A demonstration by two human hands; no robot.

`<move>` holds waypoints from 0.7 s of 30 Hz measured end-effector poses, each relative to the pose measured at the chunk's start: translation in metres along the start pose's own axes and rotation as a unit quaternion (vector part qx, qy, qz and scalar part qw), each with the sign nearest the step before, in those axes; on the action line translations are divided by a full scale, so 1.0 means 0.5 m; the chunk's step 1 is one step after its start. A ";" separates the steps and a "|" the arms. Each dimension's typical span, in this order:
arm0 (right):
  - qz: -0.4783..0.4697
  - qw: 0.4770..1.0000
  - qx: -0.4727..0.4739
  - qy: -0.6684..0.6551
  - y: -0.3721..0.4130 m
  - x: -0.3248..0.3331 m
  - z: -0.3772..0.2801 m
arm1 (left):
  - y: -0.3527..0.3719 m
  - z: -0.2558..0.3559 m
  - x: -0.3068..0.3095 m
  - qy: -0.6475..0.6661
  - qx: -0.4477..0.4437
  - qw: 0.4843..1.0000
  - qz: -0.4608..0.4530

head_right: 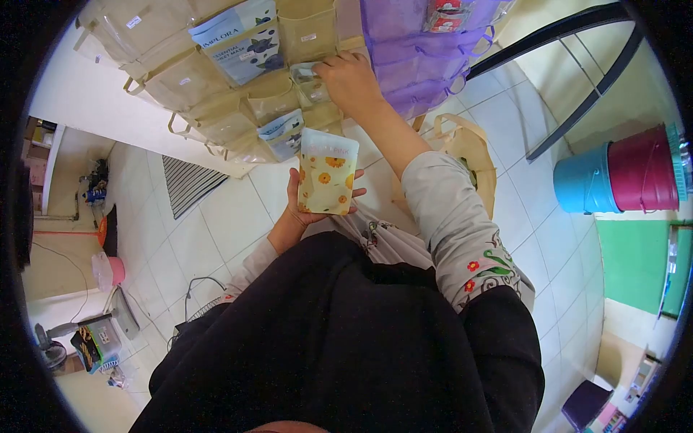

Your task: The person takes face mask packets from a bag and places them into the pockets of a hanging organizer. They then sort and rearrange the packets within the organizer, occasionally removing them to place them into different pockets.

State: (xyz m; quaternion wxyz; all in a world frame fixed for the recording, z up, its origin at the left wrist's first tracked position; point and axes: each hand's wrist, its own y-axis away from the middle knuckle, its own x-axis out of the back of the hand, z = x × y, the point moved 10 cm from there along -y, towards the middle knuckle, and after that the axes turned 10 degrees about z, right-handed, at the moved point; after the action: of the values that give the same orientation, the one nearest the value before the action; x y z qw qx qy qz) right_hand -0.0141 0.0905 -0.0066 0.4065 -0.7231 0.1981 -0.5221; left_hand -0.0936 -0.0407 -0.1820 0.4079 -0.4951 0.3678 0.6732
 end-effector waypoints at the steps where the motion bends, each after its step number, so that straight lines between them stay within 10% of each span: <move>1: 0.012 1.000 0.003 -0.004 0.005 0.004 -0.003 | 0.000 0.001 -0.002 0.005 -0.004 1.000 -0.005; 5: 0.064 0.995 -0.061 -0.044 0.022 0.074 -0.019 | -0.001 0.023 -0.036 -0.001 -0.027 1.000 -0.004; 14: -0.248 0.890 -0.279 -0.261 0.193 0.015 -0.008 | 0.004 0.049 -0.003 -0.020 -0.057 0.996 0.065; 21: -0.281 0.861 -0.358 -0.228 0.204 0.058 0.043 | 0.042 0.102 0.023 -0.172 -0.028 0.968 0.181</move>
State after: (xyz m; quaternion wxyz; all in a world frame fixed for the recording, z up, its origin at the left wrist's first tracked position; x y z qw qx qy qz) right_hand 0.0303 0.0179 -0.0730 -0.0104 -0.9426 0.0613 -0.3281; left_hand -0.1337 -0.0010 -0.1792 0.3229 -0.3083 0.3563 0.8208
